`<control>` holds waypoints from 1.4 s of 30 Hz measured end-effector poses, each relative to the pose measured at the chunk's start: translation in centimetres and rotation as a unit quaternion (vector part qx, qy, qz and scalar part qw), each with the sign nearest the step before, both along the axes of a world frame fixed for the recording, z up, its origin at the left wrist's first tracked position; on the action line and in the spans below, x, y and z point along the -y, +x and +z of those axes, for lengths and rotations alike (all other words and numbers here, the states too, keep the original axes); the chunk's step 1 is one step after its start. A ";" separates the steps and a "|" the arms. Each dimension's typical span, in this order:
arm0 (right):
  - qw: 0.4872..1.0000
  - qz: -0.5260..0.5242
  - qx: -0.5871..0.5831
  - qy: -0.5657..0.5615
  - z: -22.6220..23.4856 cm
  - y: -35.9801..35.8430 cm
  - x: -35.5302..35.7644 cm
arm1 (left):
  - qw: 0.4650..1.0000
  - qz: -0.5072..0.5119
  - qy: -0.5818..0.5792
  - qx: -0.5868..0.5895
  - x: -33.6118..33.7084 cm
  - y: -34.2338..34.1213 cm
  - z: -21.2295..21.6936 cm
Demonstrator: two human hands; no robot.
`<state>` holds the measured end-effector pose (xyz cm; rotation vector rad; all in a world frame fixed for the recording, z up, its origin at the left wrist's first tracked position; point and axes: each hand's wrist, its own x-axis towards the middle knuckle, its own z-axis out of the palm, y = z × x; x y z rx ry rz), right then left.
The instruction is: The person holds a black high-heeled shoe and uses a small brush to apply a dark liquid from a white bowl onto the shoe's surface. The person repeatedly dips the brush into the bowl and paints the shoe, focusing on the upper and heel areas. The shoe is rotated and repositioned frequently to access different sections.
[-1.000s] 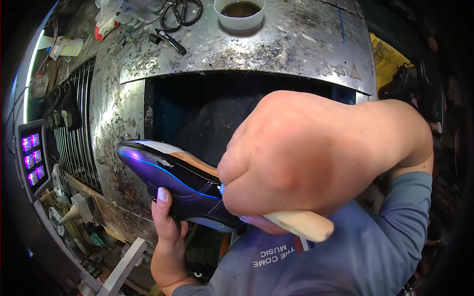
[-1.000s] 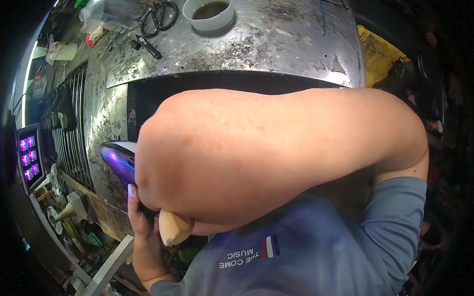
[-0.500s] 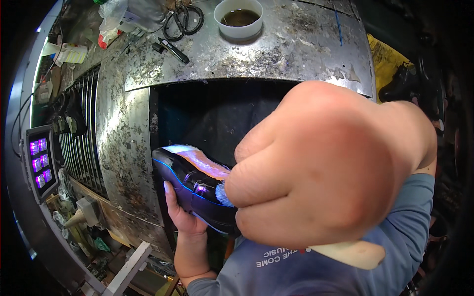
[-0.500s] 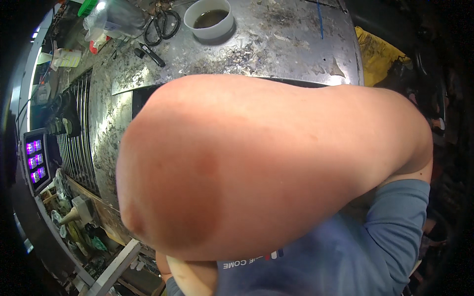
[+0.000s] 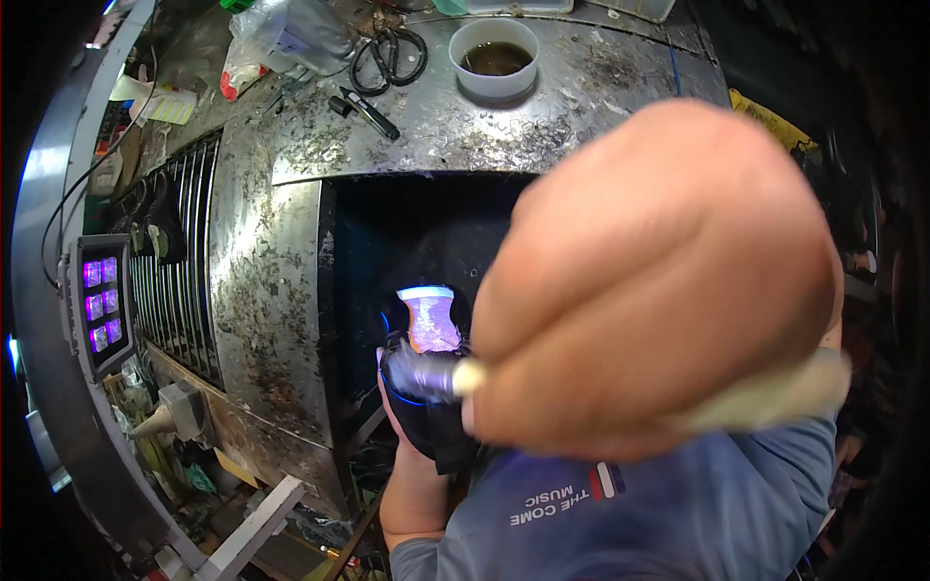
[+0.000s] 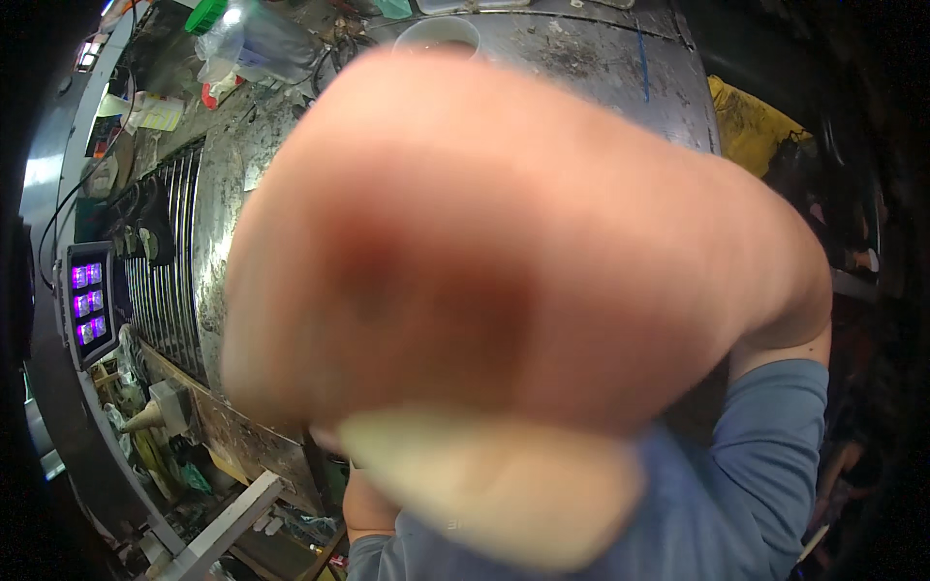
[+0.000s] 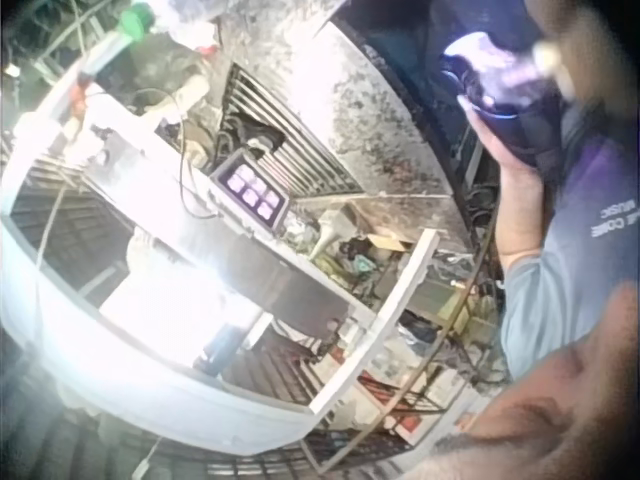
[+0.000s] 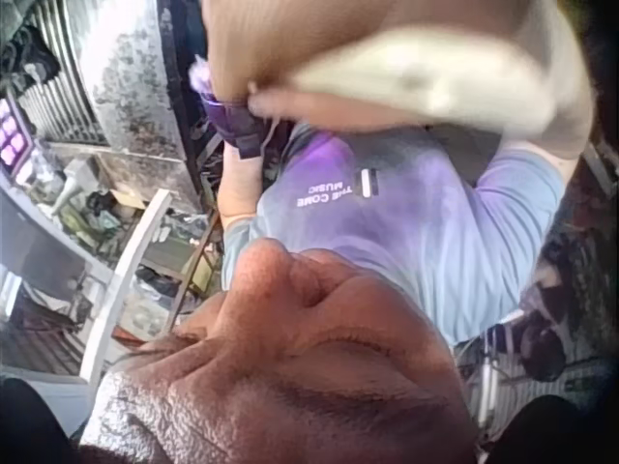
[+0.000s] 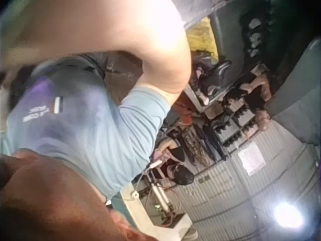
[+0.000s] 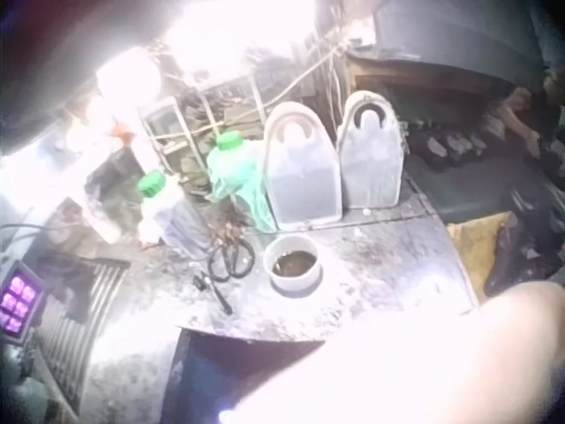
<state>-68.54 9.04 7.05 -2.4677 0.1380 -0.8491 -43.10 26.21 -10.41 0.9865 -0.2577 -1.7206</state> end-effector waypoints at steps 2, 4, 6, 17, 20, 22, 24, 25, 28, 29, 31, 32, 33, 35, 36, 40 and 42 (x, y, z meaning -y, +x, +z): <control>0.999 -0.053 0.011 -0.002 0.0 -1.2 1.3 | 0.989 -0.009 0.000 0.148 0.6 -1.1 0.2; 0.988 -0.151 0.021 -0.015 -0.9 -3.2 3.3 | 0.988 -0.029 0.150 -0.023 0.8 -0.4 -0.1; 0.955 -0.298 0.010 -0.005 -3.1 -4.3 4.9 | 0.949 -0.005 0.219 -0.226 0.2 -0.8 -0.4; 0.837 -0.491 -0.243 -0.013 -12.1 -3.7 14.0 | 0.849 0.002 0.126 -0.514 -1.5 -1.6 -2.8; 0.859 -0.487 -0.152 -0.041 -10.3 -3.1 13.1 | 0.844 0.015 0.123 -0.523 -1.5 -1.5 -2.4; 0.881 -0.466 -0.056 -0.058 -9.3 -3.4 12.7 | 0.839 0.026 0.128 -0.529 -1.7 -1.5 -2.2; 0.884 -0.457 0.030 -0.093 -8.9 -3.4 12.4 | 0.834 0.030 0.130 -0.536 -1.3 -1.8 -2.1; 0.887 -0.448 0.053 -0.098 -9.0 -3.4 12.3 | 0.828 0.036 0.136 -0.542 -1.2 -1.8 -2.2; 0.861 -0.462 -0.203 -0.060 -11.0 -3.8 12.6 | 0.819 0.037 0.143 -0.554 -1.1 -1.9 -2.2; 0.875 -0.459 -0.143 -0.059 -11.1 -3.7 12.5 | 0.821 0.035 0.136 -0.553 -1.0 -2.1 -2.0; 0.893 -0.446 -0.023 -0.056 -10.9 -4.1 11.9 | 0.824 0.028 0.130 -0.550 -0.6 -2.2 -1.8; 0.899 -0.435 0.047 -0.018 -10.5 -3.9 11.7 | 0.826 0.030 0.132 -0.547 -0.7 -2.2 -1.7; 0.901 -0.419 0.101 -0.044 -10.0 -3.7 11.5 | 0.829 0.030 0.135 -0.542 -0.7 -2.1 -1.6; 0.906 -0.409 0.000 -0.112 -9.3 -3.9 11.0 | 0.829 0.034 0.144 -0.538 -0.8 -1.8 -1.8; 0.906 -0.414 -0.015 -0.087 -9.3 -3.7 10.6 | 0.830 0.035 0.144 -0.537 -0.7 -1.9 -1.7; 0.944 -0.329 0.031 0.017 -9.7 -3.8 9.5 | 0.829 0.026 0.132 -0.543 -0.4 -2.3 -1.8; 0.973 -0.230 0.017 0.025 -6.0 -0.9 7.1 | 0.830 0.041 0.126 -0.542 -1.3 -1.7 -1.7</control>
